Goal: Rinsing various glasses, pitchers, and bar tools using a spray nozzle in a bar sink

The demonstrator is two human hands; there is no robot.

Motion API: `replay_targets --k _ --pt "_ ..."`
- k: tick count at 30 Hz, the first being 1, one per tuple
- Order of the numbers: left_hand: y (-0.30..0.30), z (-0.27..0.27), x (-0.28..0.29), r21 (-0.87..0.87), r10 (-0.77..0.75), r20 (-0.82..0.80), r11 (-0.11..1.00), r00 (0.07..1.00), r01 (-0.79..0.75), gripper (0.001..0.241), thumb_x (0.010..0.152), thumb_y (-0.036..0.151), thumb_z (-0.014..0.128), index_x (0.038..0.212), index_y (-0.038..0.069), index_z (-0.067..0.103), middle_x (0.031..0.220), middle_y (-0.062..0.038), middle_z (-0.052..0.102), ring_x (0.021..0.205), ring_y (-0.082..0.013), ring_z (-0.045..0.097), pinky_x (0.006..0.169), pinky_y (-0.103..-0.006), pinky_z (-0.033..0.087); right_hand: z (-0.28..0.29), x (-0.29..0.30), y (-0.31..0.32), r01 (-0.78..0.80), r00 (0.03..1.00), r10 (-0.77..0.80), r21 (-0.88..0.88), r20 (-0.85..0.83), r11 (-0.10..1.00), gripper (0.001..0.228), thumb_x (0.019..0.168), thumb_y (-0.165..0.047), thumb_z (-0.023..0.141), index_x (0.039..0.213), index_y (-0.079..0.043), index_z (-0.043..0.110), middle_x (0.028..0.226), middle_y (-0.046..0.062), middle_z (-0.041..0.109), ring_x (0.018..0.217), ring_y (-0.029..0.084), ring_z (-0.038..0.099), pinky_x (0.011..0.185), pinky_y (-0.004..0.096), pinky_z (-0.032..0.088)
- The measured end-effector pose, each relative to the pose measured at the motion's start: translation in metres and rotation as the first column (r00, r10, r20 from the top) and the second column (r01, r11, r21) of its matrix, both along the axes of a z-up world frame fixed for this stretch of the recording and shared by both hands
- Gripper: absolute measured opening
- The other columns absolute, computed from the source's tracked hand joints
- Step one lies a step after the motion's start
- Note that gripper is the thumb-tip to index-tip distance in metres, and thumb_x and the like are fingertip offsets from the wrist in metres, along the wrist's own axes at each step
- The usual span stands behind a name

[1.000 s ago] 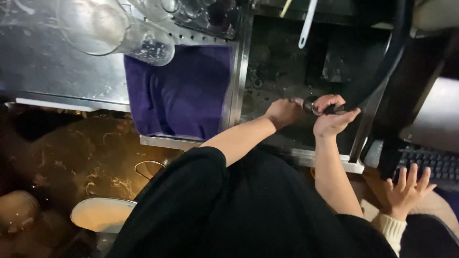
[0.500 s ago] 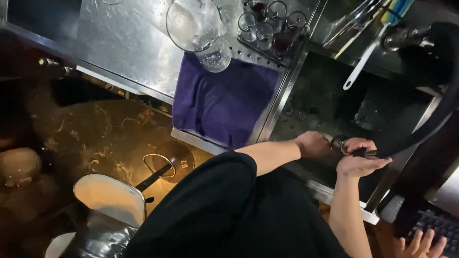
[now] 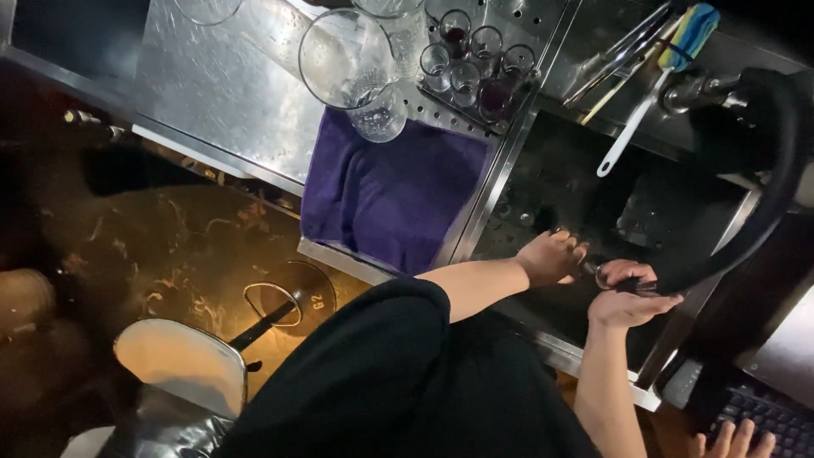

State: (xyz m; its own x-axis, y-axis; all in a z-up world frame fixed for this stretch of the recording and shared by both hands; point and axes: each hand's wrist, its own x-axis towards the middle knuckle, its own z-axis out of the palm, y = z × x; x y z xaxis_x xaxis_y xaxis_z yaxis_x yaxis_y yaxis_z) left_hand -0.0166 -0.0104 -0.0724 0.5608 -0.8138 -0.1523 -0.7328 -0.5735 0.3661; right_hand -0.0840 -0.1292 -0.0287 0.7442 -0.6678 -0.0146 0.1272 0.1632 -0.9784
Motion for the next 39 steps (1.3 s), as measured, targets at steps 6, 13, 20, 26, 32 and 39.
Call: replay_targets --k 6,13,20,26,32,39 --pt "0.009 0.045 0.012 0.280 -0.167 -0.281 0.928 0.945 0.247 0.025 0.106 0.026 0.052 0.105 0.016 0.076 0.093 -0.003 0.077 0.082 -0.0199 0.076 0.069 -0.0321 0.059 0.003 0.006 0.004 0.011 1.000 -0.012 0.036 0.013 0.999 0.079 0.086 -0.084 0.025 0.068 -0.013 0.052 0.058 0.005 0.046 0.055 0.021 0.047 0.053 0.031 0.033" --pt "0.015 0.033 0.011 0.209 -0.269 -0.054 0.939 0.962 0.274 0.037 0.094 0.027 0.071 0.131 0.024 0.065 0.142 -0.007 0.060 0.132 -0.0268 0.055 0.091 -0.0362 0.057 0.006 0.005 0.007 0.048 0.999 -0.048 -0.025 -0.013 0.999 0.080 0.089 -0.080 0.019 0.065 -0.011 0.052 0.056 0.005 0.047 0.054 0.021 0.048 0.057 0.030 0.037" --pt "-0.019 -0.067 -0.028 0.026 -0.123 -0.123 0.992 0.985 0.127 0.027 0.097 0.032 0.056 0.080 0.027 0.076 0.084 0.003 0.076 0.075 -0.0208 0.068 0.059 -0.0403 0.051 -0.027 0.003 -0.005 0.049 0.999 -0.047 -0.093 0.018 0.994 0.086 0.092 -0.083 0.006 0.068 -0.011 0.045 0.051 0.010 0.041 0.053 0.026 0.051 0.051 0.032 0.037" --pt "-0.001 -0.044 -0.011 -0.088 -0.210 0.132 0.971 0.969 0.223 0.031 0.090 0.018 0.054 0.067 0.025 0.073 0.068 0.001 0.074 0.059 -0.0209 0.070 0.048 -0.0399 0.051 -0.031 0.002 -0.006 0.033 0.998 -0.029 -0.065 0.053 0.997 0.082 0.094 -0.081 0.007 0.069 -0.012 0.043 0.050 0.009 0.039 0.051 0.026 0.049 0.053 0.032 0.040" --pt "-0.017 -0.035 -0.020 0.066 -0.015 -0.212 0.997 0.977 0.029 0.033 0.092 0.033 0.052 0.072 0.018 0.073 0.073 -0.005 0.074 0.068 -0.0195 0.072 0.048 -0.0351 0.050 -0.039 0.000 -0.011 0.049 0.998 -0.047 -0.053 0.046 0.997 0.083 0.092 -0.082 0.007 0.070 -0.011 0.044 0.050 0.010 0.040 0.053 0.027 0.053 0.053 0.032 0.040" --pt "-0.004 -0.014 0.001 0.228 -0.186 0.119 0.961 0.975 0.156 0.026 0.093 0.030 0.057 0.084 0.018 0.078 0.086 -0.005 0.073 0.087 -0.0216 0.062 0.064 -0.0324 0.047 -0.031 0.005 -0.005 0.072 0.997 -0.070 -0.087 0.031 0.994 0.086 0.092 -0.083 0.006 0.065 -0.012 0.044 0.048 0.009 0.040 0.050 0.025 0.052 0.051 0.030 0.040"
